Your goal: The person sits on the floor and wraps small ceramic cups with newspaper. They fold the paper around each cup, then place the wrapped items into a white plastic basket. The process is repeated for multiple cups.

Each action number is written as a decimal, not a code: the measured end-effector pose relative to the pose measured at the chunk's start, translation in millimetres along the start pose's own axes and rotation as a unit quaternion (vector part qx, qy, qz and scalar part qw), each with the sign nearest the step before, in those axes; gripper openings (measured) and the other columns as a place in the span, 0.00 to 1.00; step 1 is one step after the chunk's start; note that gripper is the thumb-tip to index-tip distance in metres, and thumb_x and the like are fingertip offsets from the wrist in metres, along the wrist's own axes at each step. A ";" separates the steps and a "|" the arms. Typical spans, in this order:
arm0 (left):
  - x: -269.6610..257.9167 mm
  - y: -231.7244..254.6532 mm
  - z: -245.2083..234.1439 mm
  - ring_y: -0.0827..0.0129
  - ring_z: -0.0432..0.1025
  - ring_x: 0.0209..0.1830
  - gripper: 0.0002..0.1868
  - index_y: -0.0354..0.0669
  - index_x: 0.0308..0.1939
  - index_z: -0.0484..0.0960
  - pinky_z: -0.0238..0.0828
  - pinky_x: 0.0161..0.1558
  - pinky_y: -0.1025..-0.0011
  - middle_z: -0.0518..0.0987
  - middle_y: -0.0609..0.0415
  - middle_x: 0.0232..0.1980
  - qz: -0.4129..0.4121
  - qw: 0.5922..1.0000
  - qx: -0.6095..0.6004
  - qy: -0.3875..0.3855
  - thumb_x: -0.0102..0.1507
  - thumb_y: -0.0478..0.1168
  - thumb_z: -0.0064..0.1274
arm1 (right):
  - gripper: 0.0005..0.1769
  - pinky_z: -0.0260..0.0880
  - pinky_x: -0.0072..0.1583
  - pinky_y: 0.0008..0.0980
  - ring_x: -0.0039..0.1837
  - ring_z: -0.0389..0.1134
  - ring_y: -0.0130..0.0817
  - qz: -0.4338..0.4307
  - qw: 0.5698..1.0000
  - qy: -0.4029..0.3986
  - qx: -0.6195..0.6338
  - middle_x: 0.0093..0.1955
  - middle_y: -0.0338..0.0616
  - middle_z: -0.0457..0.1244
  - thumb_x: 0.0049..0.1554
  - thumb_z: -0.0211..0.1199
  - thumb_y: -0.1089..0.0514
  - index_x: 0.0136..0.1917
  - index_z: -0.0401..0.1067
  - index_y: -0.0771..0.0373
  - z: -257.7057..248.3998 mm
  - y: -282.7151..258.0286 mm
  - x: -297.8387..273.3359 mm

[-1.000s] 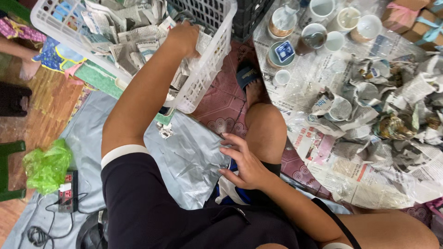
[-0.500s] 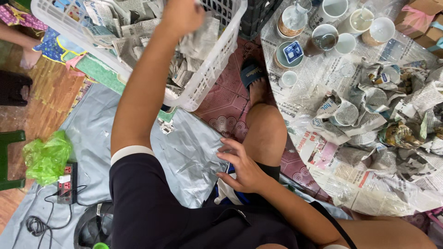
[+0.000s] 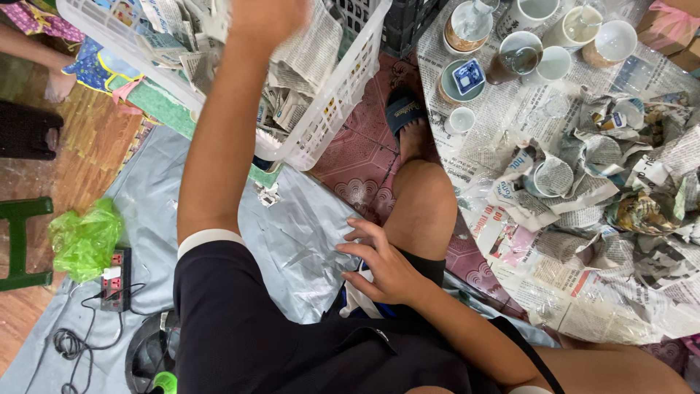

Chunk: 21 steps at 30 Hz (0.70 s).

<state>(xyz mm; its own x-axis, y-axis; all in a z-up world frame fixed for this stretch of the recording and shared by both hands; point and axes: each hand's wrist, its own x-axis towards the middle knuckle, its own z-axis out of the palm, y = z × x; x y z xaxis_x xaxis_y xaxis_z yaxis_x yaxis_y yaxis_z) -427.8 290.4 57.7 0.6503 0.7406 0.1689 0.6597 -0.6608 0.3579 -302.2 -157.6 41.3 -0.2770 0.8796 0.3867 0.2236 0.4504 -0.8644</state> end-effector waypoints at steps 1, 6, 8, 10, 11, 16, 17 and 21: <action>-3.1 8.6 5.8 0.53 0.79 0.30 0.06 0.38 0.33 0.87 0.76 0.34 0.57 0.85 0.43 0.32 0.032 0.998 -0.025 -0.043 0.56 0.37 0.60 | 0.30 0.74 0.65 0.42 0.69 0.65 0.49 0.001 1.000 0.000 0.004 0.77 0.57 0.47 0.58 0.71 0.63 0.70 0.63 0.60 0.3 -0.6 -0.3; -2.8 23.9 51.1 0.56 0.80 0.32 0.06 0.37 0.31 0.88 0.78 0.36 0.58 0.86 0.44 0.34 -0.148 0.902 0.056 -0.402 0.51 0.35 0.63 | 0.28 0.74 0.62 0.40 0.69 0.65 0.50 0.026 1.000 -0.013 0.009 0.76 0.59 0.47 0.56 0.71 0.63 0.67 0.66 0.62 -3.8 -2.3 -3.7; -17.7 11.3 58.4 0.56 0.80 0.34 0.08 0.38 0.33 0.88 0.78 0.37 0.58 0.86 0.44 0.36 -0.213 0.842 0.106 -0.485 0.51 0.37 0.64 | 0.28 0.74 0.62 0.40 0.68 0.65 0.49 0.026 0.999 -0.019 0.014 0.76 0.59 0.48 0.55 0.71 0.63 0.67 0.67 0.62 -0.8 -5.0 -4.1; -26.3 4.4 64.0 0.56 0.80 0.36 0.11 0.38 0.35 0.88 0.78 0.38 0.58 0.86 0.45 0.38 -0.220 0.820 0.188 -0.493 0.51 0.39 0.65 | 0.28 0.73 0.64 0.41 0.69 0.66 0.48 0.011 1.000 -0.009 0.014 0.76 0.58 0.48 0.56 0.71 0.62 0.68 0.67 0.63 -1.0 -4.4 -3.7; -25.3 5.5 68.1 0.55 0.80 0.37 0.12 0.39 0.36 0.88 0.77 0.39 0.58 0.86 0.45 0.38 -0.215 0.812 0.248 -0.482 0.51 0.40 0.66 | 0.28 0.73 0.63 0.41 0.68 0.66 0.48 0.015 1.000 -0.016 0.013 0.75 0.58 0.48 0.56 0.71 0.62 0.67 0.67 0.63 -1.0 -4.1 -2.6; -19.1 10.8 77.5 0.55 0.80 0.41 0.18 0.40 0.41 0.88 0.77 0.42 0.58 0.85 0.46 0.43 -0.186 0.769 0.394 -0.468 0.51 0.45 0.69 | 0.27 0.73 0.63 0.39 0.68 0.66 0.48 0.031 0.999 -0.019 0.027 0.76 0.58 0.49 0.57 0.72 0.61 0.67 0.68 0.62 -0.3 1.4 -0.5; -18.9 8.7 73.9 0.55 0.80 0.42 0.19 0.40 0.42 0.88 0.76 0.43 0.58 0.85 0.46 0.44 -0.180 0.772 0.385 -0.473 0.51 0.46 0.69 | 0.27 0.74 0.62 0.39 0.68 0.66 0.48 0.032 0.999 -0.016 0.031 0.76 0.58 0.49 0.57 0.72 0.62 0.67 0.67 0.62 -1.0 3.0 -0.5; -17.7 3.0 45.4 0.54 0.80 0.46 0.24 0.42 0.46 0.88 0.76 0.46 0.58 0.85 0.47 0.48 -0.158 0.803 0.372 -0.437 0.51 0.50 0.72 | 0.27 0.74 0.63 0.39 0.68 0.66 0.48 0.016 0.999 -0.004 0.028 0.75 0.58 0.49 0.56 0.71 0.64 0.67 0.67 0.63 -8.2 9.8 -4.9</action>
<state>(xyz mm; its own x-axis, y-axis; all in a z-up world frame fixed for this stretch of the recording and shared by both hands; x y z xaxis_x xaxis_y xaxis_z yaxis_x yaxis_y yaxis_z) -420.3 269.8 14.2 0.2078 0.7317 -0.6492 0.6751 -0.5876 -0.4461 -291.0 -156.2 33.5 -0.2776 0.8925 0.3555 0.1801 0.4118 -0.8933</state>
